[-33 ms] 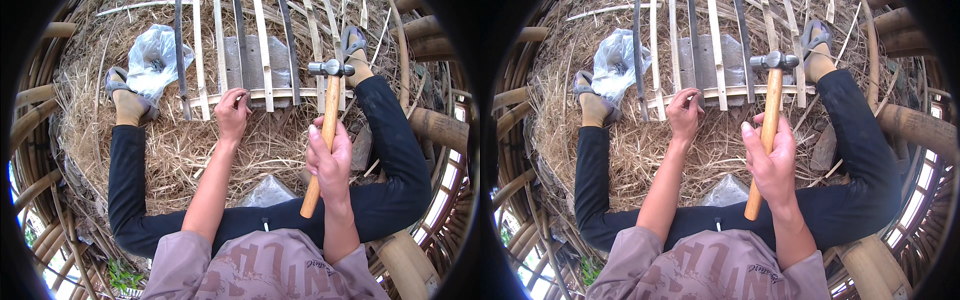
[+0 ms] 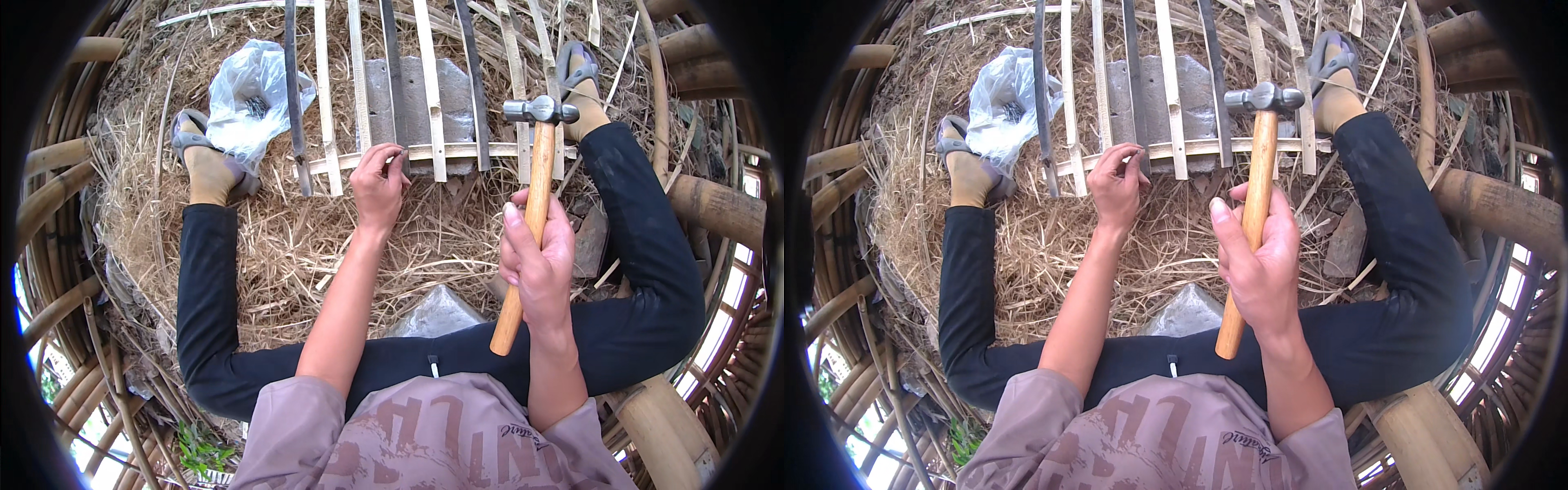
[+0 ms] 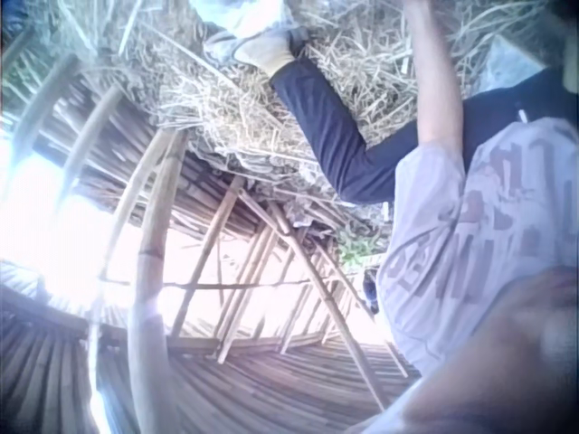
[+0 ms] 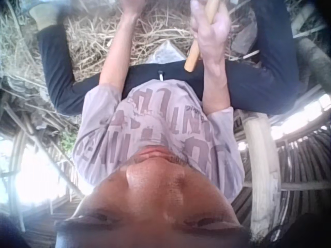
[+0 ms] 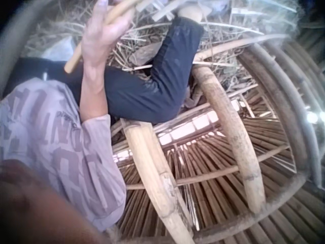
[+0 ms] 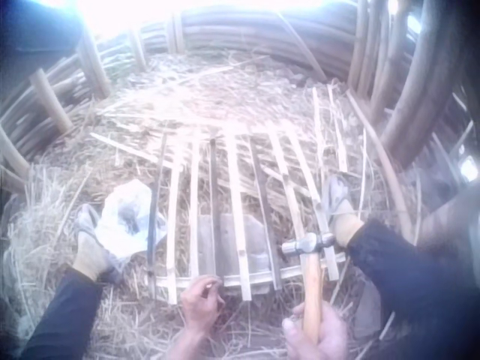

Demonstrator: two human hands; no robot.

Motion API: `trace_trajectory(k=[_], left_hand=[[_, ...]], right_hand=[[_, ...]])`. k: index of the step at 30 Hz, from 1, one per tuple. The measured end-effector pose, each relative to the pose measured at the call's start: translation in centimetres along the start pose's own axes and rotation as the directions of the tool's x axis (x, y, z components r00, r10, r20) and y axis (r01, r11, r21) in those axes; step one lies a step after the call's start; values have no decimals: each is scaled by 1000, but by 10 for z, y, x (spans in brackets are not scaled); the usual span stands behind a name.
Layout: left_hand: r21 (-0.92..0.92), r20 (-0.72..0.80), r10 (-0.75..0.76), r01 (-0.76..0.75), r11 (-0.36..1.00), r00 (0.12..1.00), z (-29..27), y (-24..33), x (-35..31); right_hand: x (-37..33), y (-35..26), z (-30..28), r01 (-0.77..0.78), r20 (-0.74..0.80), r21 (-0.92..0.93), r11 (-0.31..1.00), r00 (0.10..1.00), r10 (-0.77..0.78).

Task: The person positions thin bamboo strips into a lattice pattern on a stone block and secures them by hammering nails into the intersections.

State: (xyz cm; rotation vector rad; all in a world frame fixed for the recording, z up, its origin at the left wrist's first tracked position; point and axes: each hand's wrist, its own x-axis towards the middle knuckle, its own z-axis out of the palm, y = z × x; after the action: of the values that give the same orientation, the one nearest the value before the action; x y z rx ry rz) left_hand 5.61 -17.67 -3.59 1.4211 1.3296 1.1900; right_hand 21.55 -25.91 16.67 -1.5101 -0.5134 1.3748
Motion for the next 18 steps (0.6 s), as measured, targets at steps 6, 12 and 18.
trace_trajectory(k=[6,12,18], left_hand=[[55,-6,22,-21,998,1000,1,-1,-4],[68,-3,22,-21,997,1000,2,-2,-4],[126,4,66,-66,990,998,1,-7,-4]], right_hand=[[0,-1,-1,-8,-23,-9,1000,1000,8],[0,2,-1,3,-6,-25,1000,1000,-3],[0,4,2,-25,-17,-25,999,1000,25]])
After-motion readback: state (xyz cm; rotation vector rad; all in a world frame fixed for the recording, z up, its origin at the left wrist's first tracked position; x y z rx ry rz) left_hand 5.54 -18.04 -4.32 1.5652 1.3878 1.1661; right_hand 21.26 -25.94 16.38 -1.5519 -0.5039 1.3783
